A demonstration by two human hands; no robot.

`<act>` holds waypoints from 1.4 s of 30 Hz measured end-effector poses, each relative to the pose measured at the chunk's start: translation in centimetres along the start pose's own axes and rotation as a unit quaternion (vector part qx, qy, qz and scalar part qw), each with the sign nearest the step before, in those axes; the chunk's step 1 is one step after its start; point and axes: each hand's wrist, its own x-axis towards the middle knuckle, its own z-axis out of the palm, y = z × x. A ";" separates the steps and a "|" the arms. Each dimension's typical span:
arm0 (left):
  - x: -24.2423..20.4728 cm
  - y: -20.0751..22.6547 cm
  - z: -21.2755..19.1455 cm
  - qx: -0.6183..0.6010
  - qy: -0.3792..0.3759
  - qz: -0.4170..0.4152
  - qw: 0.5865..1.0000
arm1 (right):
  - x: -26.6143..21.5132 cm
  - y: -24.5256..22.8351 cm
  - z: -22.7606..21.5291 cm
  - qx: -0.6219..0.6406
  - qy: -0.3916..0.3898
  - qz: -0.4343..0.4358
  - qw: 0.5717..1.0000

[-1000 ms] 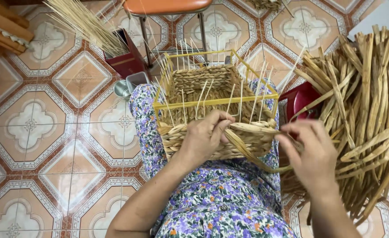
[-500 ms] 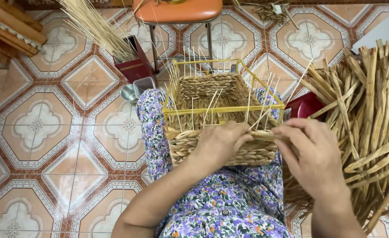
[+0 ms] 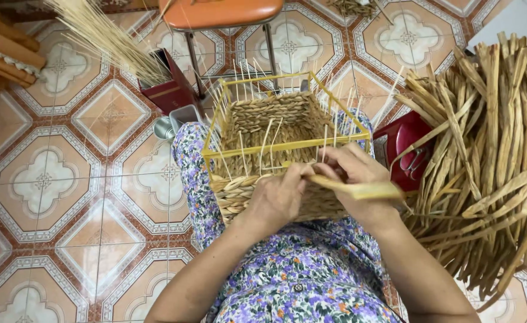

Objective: The person weaves a basket by hand, interlacing dried plant fibers through a wire frame. They select fibers from a pile, thread them around the vertical supports, and press the rows together to form a tight weave.

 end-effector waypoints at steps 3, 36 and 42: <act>0.4 -1.1 -0.1 -0.052 -0.140 -0.102 0.983 | -1.2 0.4 0.4 0.072 0.057 0.031 0.995; 0.4 0.0 -0.3 -0.266 -0.003 -0.204 0.942 | -4.8 6.9 -7.1 -0.007 -0.070 0.221 0.973; 0.7 2.8 -0.7 -0.109 0.082 -0.012 0.991 | -6.9 3.8 -6.5 -0.087 -0.013 0.002 0.996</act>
